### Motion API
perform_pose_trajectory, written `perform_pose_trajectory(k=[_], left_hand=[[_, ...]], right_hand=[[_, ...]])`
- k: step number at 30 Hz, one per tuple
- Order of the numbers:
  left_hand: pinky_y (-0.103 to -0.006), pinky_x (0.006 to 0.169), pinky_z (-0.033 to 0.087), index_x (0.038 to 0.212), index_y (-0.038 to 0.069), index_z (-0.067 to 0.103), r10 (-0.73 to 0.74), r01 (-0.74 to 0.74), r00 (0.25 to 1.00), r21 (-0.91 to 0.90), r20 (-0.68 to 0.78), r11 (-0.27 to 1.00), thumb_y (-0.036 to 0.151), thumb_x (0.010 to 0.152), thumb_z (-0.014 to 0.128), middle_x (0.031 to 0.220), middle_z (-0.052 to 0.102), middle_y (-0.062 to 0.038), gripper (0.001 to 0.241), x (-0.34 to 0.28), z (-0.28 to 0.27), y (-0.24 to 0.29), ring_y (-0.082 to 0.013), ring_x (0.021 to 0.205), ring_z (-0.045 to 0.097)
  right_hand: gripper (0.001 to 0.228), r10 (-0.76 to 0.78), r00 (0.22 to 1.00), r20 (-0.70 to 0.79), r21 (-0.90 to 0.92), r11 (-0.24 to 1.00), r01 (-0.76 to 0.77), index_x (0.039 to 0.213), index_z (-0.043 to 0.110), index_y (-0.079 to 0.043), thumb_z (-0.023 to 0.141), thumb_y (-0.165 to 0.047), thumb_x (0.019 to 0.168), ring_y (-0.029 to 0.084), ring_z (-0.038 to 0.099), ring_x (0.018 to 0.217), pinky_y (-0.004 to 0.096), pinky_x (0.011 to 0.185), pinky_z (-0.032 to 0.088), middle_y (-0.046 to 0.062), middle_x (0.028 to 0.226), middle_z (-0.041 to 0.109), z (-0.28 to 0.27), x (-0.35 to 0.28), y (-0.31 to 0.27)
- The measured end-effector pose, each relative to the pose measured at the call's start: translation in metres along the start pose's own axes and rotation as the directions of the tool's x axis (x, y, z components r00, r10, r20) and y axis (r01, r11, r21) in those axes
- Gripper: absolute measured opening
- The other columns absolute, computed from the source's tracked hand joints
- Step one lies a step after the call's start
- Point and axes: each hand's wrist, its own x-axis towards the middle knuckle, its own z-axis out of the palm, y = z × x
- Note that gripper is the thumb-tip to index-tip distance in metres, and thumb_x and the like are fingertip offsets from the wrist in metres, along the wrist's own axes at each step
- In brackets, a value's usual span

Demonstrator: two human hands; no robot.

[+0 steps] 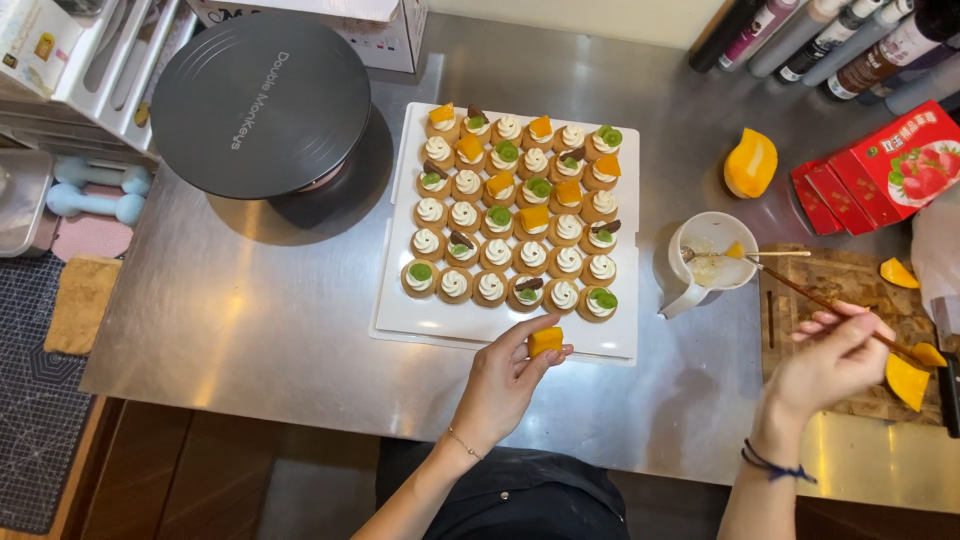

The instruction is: Decorating small pastry desserts with mango slices and honey.

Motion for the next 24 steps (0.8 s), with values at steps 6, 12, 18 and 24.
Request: perform_pose_trajectory(k=[6,12,18,24], left_hand=[[-0.0278,0.095,0.062,0.144,0.004,0.048,0.048,-0.047,0.999,0.012,-0.024,0.999,0.002,0.099,0.059,0.119,0.073,-0.016,0.047,-0.003,0.002,0.006,-0.0197,0.113,0.074],[-0.0281,0.091,0.061,0.153,0.010,0.039,-0.042,0.039,0.999,0.127,0.021,0.991,0.006,0.097,0.063,0.110,0.076,-0.015,0.061,0.000,-0.017,0.017,-0.0166,0.105,0.076],[-0.0304,0.091,0.060,0.157,0.009,0.033,-0.033,-0.012,0.945,0.137,0.325,0.991,0.002,0.094,0.070,0.112,0.074,-0.016,0.073,0.007,-0.033,0.007,-0.0198,0.103,0.074],[-0.0306,0.088,0.063,0.150,0.003,0.043,-0.129,0.115,0.884,0.057,0.450,0.992,0.000,0.092,0.068,0.116,0.074,-0.018,0.064,0.001,-0.060,0.005,-0.0202,0.102,0.076]], right_hand=[[0.029,0.132,0.987,0.088,-0.526,0.848,-0.066,0.116,0.068,0.005,0.054,-0.020,0.117,0.013,0.062,0.070,0.028,0.059,0.050,0.009,0.087,0.066,-0.013,0.014,0.101],[0.030,0.347,0.868,0.356,-0.930,0.221,0.293,0.109,0.078,-0.001,0.075,-0.031,0.108,0.031,0.071,0.077,0.041,0.077,0.054,0.020,0.087,0.074,-0.013,0.018,0.029],[0.040,0.226,0.204,0.952,-0.297,0.839,0.457,0.124,0.069,-0.011,0.070,-0.014,0.084,0.027,0.069,0.094,0.039,0.071,0.058,0.008,0.110,0.073,0.148,-0.055,-0.162],[0.040,0.227,-0.162,0.960,-0.121,0.862,0.492,0.123,0.070,-0.013,0.074,-0.015,0.084,0.030,0.069,0.096,0.041,0.081,0.057,0.009,0.111,0.069,0.182,-0.087,-0.155]])
